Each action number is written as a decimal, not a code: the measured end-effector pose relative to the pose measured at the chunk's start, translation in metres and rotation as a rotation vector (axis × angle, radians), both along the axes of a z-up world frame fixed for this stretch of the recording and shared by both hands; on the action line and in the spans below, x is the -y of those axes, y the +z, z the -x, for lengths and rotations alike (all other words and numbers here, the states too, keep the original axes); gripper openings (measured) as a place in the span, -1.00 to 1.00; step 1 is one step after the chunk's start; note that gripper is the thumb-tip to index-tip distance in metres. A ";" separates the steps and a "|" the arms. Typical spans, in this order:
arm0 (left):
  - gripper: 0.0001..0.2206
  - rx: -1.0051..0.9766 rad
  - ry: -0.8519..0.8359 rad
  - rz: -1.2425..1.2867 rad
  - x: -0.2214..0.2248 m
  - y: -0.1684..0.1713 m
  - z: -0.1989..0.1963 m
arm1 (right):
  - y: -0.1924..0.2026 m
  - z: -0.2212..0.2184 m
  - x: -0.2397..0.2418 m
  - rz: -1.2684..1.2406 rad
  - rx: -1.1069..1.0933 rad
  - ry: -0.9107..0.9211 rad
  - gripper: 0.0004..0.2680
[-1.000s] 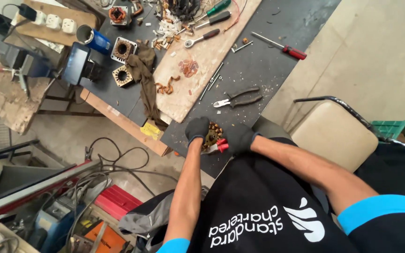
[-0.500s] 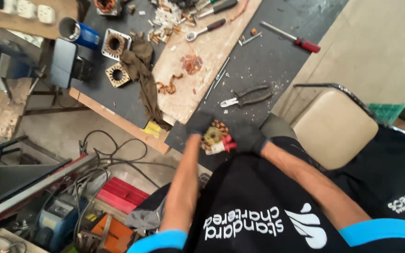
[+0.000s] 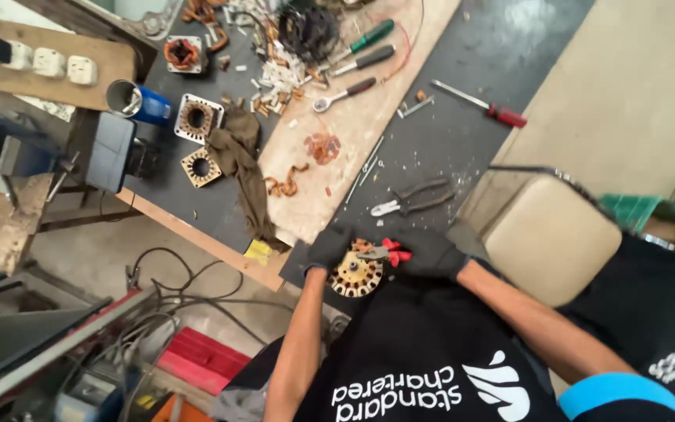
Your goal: Removing copper windings from a motor stator using pliers and a screwdriver
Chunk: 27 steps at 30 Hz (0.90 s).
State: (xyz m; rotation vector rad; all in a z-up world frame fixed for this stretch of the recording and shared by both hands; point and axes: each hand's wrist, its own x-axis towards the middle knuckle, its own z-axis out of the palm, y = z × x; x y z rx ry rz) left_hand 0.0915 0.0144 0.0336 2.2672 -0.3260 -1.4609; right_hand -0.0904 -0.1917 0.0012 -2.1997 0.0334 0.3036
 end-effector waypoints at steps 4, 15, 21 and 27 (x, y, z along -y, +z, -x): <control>-0.41 0.005 0.063 0.018 -0.003 -0.021 0.010 | 0.023 0.010 0.015 -0.072 -0.078 -0.052 -0.42; -0.61 0.626 0.504 0.101 0.001 0.006 0.069 | -0.007 -0.008 0.031 -0.312 -0.190 0.010 -0.58; -0.49 0.258 0.650 0.387 -0.011 0.078 0.091 | -0.017 -0.012 0.009 -0.462 -0.771 -0.309 -0.60; -0.27 0.212 0.683 0.588 -0.003 0.102 0.116 | -0.023 -0.018 0.019 -0.426 -0.757 -0.225 -0.67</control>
